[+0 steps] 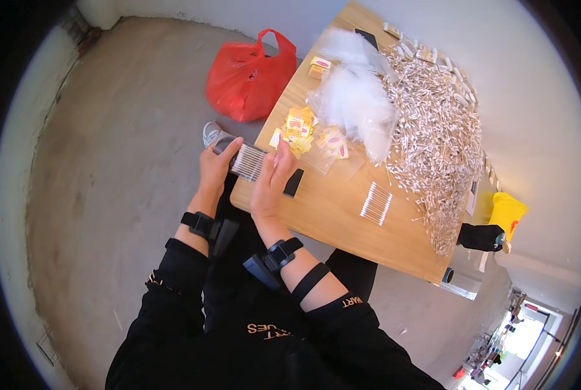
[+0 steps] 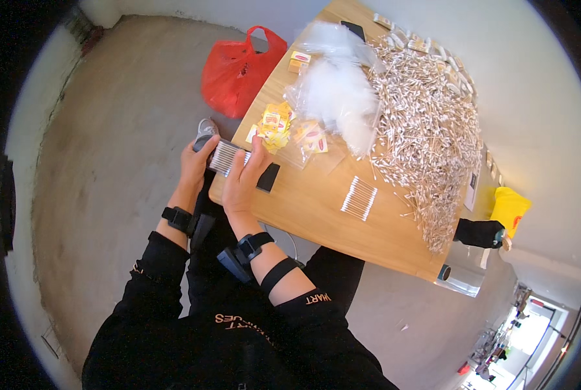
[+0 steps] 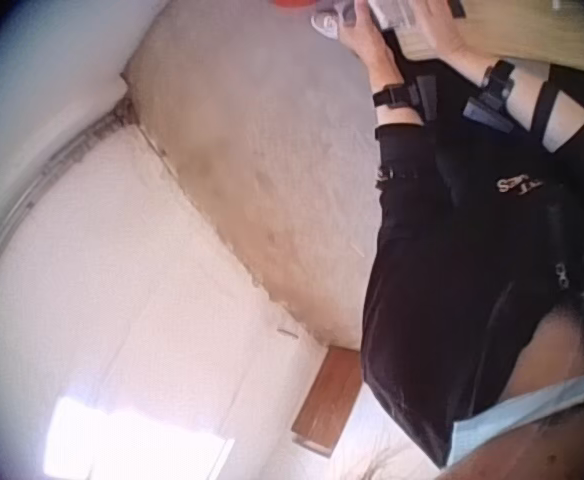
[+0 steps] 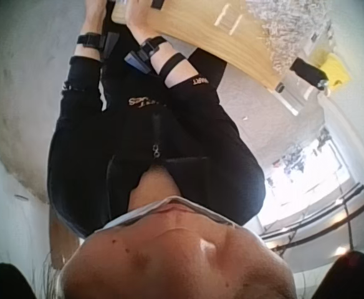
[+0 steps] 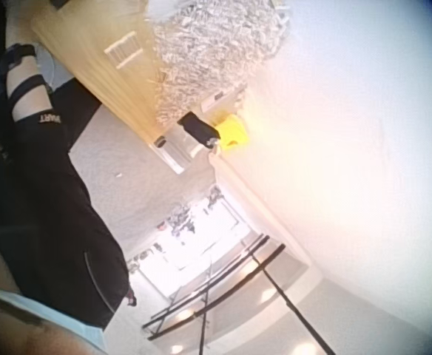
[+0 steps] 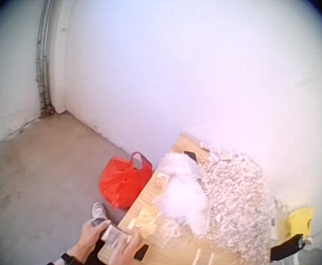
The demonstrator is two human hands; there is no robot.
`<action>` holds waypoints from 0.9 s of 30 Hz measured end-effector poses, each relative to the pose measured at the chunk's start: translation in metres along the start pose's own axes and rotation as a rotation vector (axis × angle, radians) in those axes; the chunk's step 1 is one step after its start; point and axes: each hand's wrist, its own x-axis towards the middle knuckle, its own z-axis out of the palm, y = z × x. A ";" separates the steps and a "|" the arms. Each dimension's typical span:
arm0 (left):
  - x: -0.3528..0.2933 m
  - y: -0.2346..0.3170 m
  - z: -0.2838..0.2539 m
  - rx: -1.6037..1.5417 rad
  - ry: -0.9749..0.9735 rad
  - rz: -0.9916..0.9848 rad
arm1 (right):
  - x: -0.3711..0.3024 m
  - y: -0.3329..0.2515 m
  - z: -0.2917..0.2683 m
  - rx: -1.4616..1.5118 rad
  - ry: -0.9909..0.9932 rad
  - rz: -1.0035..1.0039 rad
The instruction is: Sorting a large pile of cotton swabs on a wooden table and placing them neatly into a small rectangular plastic container.
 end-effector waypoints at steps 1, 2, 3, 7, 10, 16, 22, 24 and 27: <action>-0.001 -0.001 0.002 -0.008 -0.007 0.002 | 0.003 0.003 -0.003 -0.006 0.003 -0.008; -0.001 -0.002 0.004 -0.040 0.007 0.012 | 0.007 0.007 -0.006 -0.025 0.025 -0.044; -0.001 -0.002 0.005 -0.071 0.026 0.021 | 0.010 0.009 -0.008 -0.040 0.042 -0.078; 0.005 -0.020 -0.011 -0.282 0.061 -0.015 | 0.062 -0.006 -0.034 -0.198 0.002 0.007; 0.011 -0.022 -0.013 -0.307 -0.014 -0.054 | 0.095 0.016 -0.048 -0.523 -0.009 -0.181; 0.005 -0.020 -0.013 -0.313 -0.019 -0.020 | 0.103 0.008 -0.051 -0.667 -0.240 -0.029; 0.004 -0.022 -0.016 -0.294 -0.029 -0.008 | 0.096 0.003 -0.059 -0.272 -0.137 0.113; 0.004 -0.021 -0.018 -0.319 -0.020 -0.021 | 0.091 -0.005 -0.067 -0.021 -0.195 0.386; 0.003 -0.019 -0.015 -0.292 -0.024 -0.026 | 0.084 -0.011 -0.076 0.157 -0.257 0.548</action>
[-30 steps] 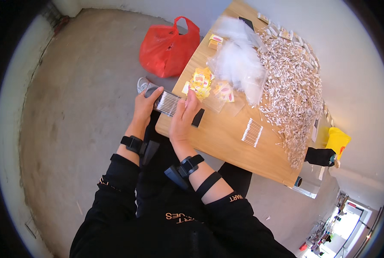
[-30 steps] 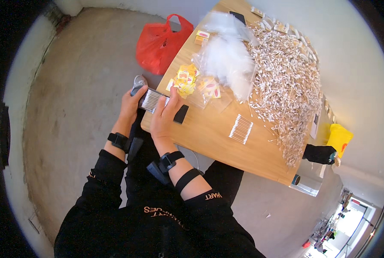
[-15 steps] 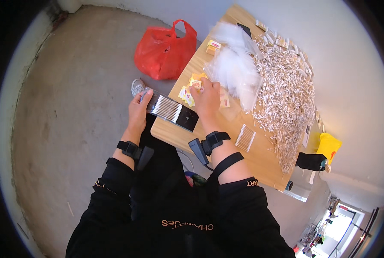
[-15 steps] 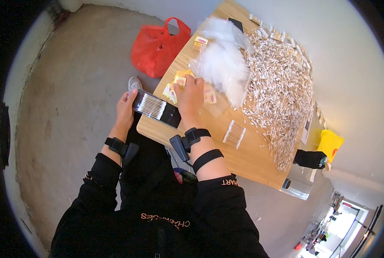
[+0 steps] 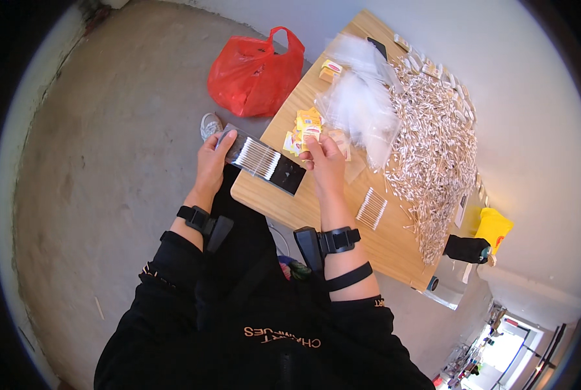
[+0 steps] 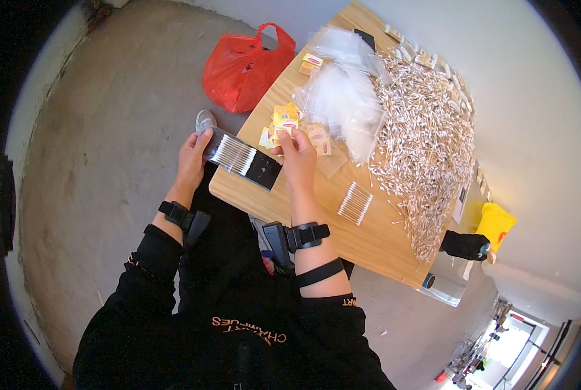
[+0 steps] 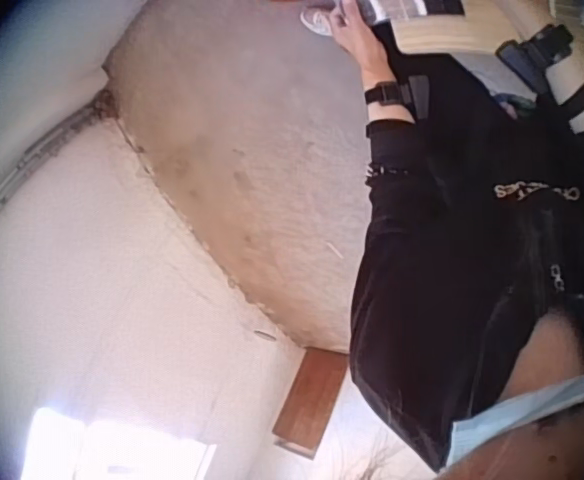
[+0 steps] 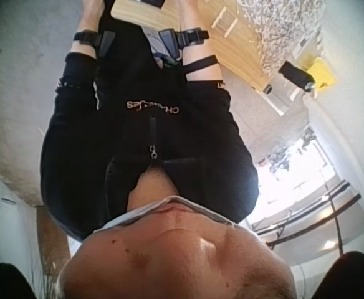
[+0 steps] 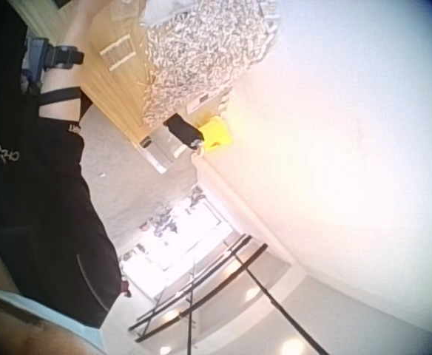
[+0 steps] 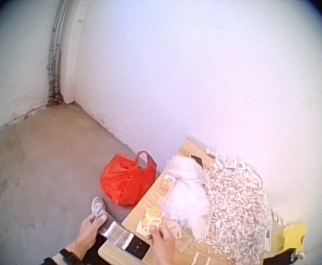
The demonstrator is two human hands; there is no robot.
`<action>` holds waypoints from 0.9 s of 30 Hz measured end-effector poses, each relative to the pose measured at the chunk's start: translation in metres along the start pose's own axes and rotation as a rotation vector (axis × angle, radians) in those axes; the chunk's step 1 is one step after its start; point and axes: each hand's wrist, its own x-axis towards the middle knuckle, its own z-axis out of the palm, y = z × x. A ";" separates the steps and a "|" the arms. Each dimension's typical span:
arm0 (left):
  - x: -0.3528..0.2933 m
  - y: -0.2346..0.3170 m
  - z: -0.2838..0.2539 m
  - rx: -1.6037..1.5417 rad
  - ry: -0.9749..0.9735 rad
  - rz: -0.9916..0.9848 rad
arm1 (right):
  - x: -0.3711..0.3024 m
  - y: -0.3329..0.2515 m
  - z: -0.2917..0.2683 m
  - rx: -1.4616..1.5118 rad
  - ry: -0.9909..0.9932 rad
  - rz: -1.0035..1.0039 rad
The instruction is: Sorting a large pile of cotton swabs on a wooden table and placing them neatly into a small rectangular plastic container.
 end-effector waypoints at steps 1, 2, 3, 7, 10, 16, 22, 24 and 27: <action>0.000 0.000 0.001 0.000 0.001 0.001 | -0.004 0.001 0.000 0.000 -0.001 0.000; -0.001 0.000 0.001 -0.010 -0.005 0.002 | -0.007 0.003 0.000 0.138 0.009 0.062; 0.000 -0.001 0.000 -0.020 -0.011 0.005 | -0.010 0.003 0.000 0.276 0.018 0.122; 0.002 -0.004 -0.004 0.008 -0.002 0.023 | -0.017 0.007 -0.001 0.353 0.045 0.215; 0.002 -0.007 -0.006 0.010 0.003 0.033 | -0.023 0.012 0.000 0.171 -0.082 0.106; -0.004 0.000 -0.002 0.056 -0.022 0.035 | -0.029 0.017 0.003 -0.053 0.002 0.072; -0.006 0.002 -0.002 0.081 -0.003 0.035 | -0.038 0.014 0.014 -0.142 0.010 0.033; -0.002 0.001 -0.001 0.076 0.003 0.028 | -0.038 0.013 0.013 0.004 -0.051 0.063; -0.003 0.000 -0.002 0.099 -0.005 0.034 | -0.043 0.013 0.014 0.008 -0.036 0.094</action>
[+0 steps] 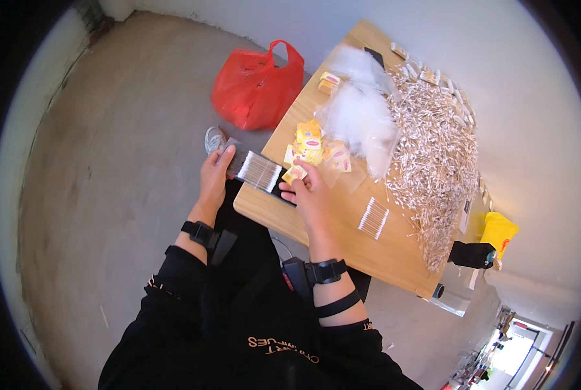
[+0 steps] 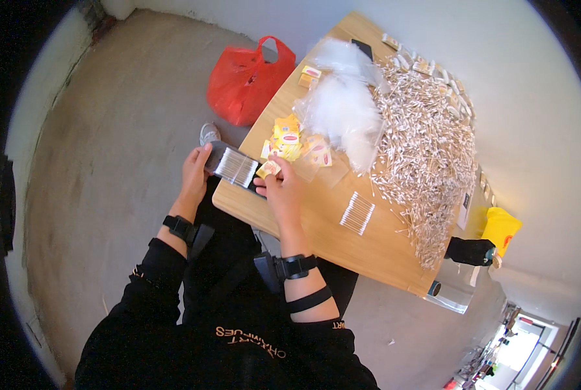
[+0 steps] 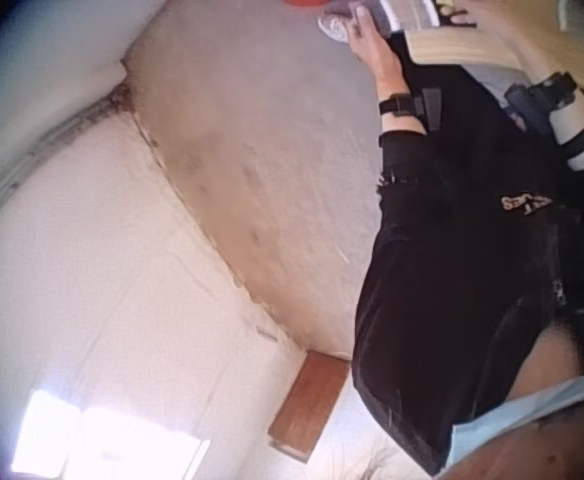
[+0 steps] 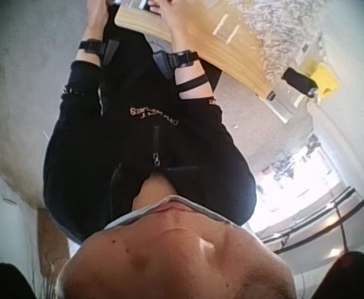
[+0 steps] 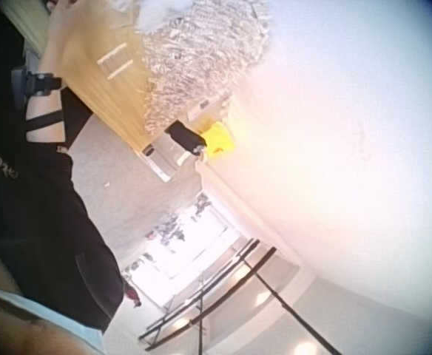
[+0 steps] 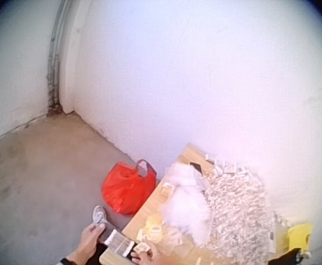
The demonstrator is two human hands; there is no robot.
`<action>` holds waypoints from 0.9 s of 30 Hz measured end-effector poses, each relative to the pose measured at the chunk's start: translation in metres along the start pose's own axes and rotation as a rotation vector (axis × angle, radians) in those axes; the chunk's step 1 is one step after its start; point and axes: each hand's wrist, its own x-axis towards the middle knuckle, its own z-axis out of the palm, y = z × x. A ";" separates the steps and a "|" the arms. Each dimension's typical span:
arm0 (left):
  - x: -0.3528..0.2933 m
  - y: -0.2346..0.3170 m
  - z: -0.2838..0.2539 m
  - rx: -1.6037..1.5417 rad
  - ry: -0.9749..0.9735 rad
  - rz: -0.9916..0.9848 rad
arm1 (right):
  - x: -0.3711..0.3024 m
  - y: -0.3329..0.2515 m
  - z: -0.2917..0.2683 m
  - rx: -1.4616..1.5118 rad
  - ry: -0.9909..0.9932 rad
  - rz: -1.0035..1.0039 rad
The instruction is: Sorting a large pile of cotton swabs on a wooden table and placing them neatly into a small rectangular plastic container.
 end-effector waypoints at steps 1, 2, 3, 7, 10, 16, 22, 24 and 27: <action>0.000 -0.001 -0.001 -0.003 -0.010 0.008 | -0.001 0.000 0.001 0.002 0.004 -0.012; -0.001 -0.001 -0.002 -0.007 0.005 0.004 | -0.003 -0.001 0.001 -0.115 0.016 -0.037; -0.002 0.000 -0.005 -0.010 0.027 0.002 | -0.007 -0.002 0.004 -0.231 0.024 -0.061; -0.004 0.002 -0.001 -0.032 0.000 -0.002 | -0.001 0.019 -0.010 -0.424 0.065 -0.294; -0.005 0.002 0.000 -0.041 0.004 0.003 | -0.007 0.020 -0.013 -0.357 0.070 -0.216; -0.006 0.006 0.002 -0.018 -0.010 -0.004 | 0.003 0.036 -0.022 -0.068 0.127 -0.167; -0.004 0.000 0.010 -0.067 0.038 -0.019 | -0.008 0.024 -0.002 0.073 0.115 0.025; -0.006 0.002 0.014 -0.064 0.033 -0.008 | -0.009 0.024 0.004 0.016 0.097 0.018; -0.007 0.004 0.010 0.029 0.008 -0.006 | -0.009 0.030 0.011 -0.120 0.091 -0.061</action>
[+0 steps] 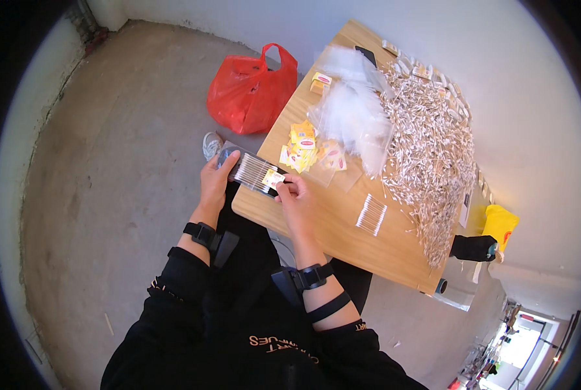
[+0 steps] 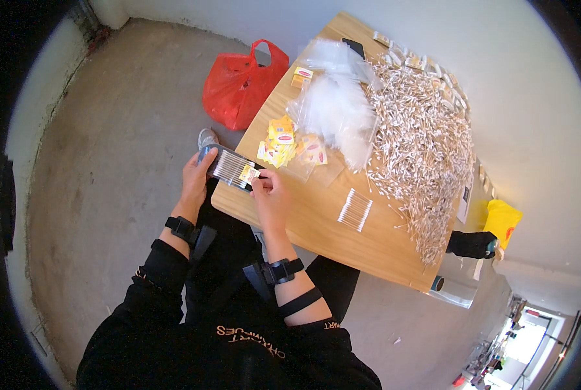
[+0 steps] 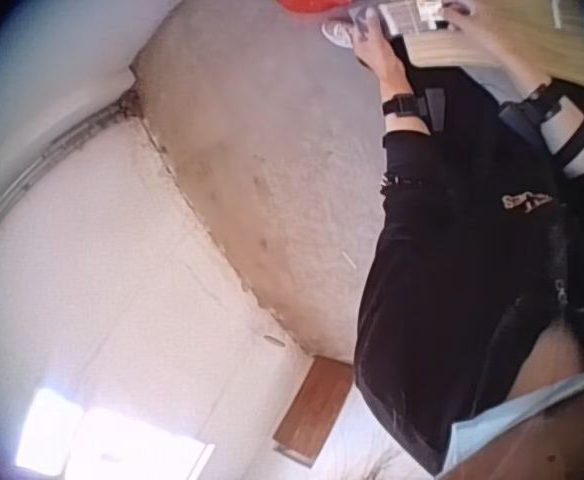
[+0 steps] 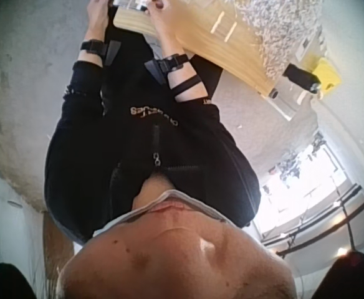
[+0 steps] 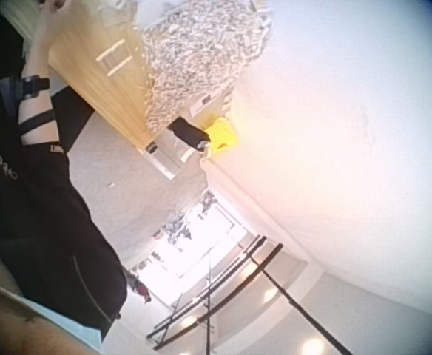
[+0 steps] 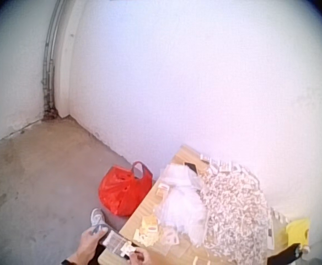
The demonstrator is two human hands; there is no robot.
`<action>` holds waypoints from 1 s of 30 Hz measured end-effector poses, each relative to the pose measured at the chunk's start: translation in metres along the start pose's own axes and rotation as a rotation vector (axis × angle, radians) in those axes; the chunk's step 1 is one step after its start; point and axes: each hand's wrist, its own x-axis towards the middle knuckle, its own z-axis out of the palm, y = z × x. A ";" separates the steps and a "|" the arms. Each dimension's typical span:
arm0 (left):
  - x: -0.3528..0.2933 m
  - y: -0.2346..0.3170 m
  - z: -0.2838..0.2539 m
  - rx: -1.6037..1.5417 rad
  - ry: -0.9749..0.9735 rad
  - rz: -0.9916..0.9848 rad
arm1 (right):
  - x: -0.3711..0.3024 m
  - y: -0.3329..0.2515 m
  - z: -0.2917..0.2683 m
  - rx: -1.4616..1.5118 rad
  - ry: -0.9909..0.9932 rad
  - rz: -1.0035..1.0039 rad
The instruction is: Sorting a large pile of cotton swabs on a wooden table and placing them neatly into a small rectangular plastic container.
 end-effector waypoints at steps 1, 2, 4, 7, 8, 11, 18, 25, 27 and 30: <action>0.000 0.000 -0.001 0.015 0.002 -0.002 | -0.001 0.001 0.002 0.017 0.020 -0.035; 0.000 0.001 -0.002 0.029 0.004 -0.004 | -0.002 0.002 0.003 0.017 0.019 -0.033; -0.002 0.003 -0.001 0.049 -0.007 0.000 | -0.002 0.001 0.004 0.005 0.096 -0.099; -0.003 0.005 0.000 0.068 -0.012 0.008 | -0.006 -0.008 0.007 -0.140 0.084 -0.110; -0.003 0.006 0.000 0.069 -0.005 0.011 | -0.005 -0.006 0.008 -0.141 0.083 -0.108; -0.004 0.006 0.004 0.070 -0.023 0.019 | -0.001 0.000 0.008 -0.175 0.067 -0.137; -0.002 0.003 -0.002 0.080 -0.024 0.023 | 0.002 0.005 0.008 -0.216 0.054 -0.102; -0.002 0.002 0.000 0.050 -0.026 0.025 | 0.013 0.005 0.020 -0.372 0.046 -0.208; -0.002 0.002 -0.002 0.054 -0.023 0.023 | 0.013 -0.001 0.024 -0.396 0.033 -0.227; -0.002 0.002 -0.003 0.069 -0.025 0.022 | 0.009 -0.013 0.023 -0.458 0.017 -0.262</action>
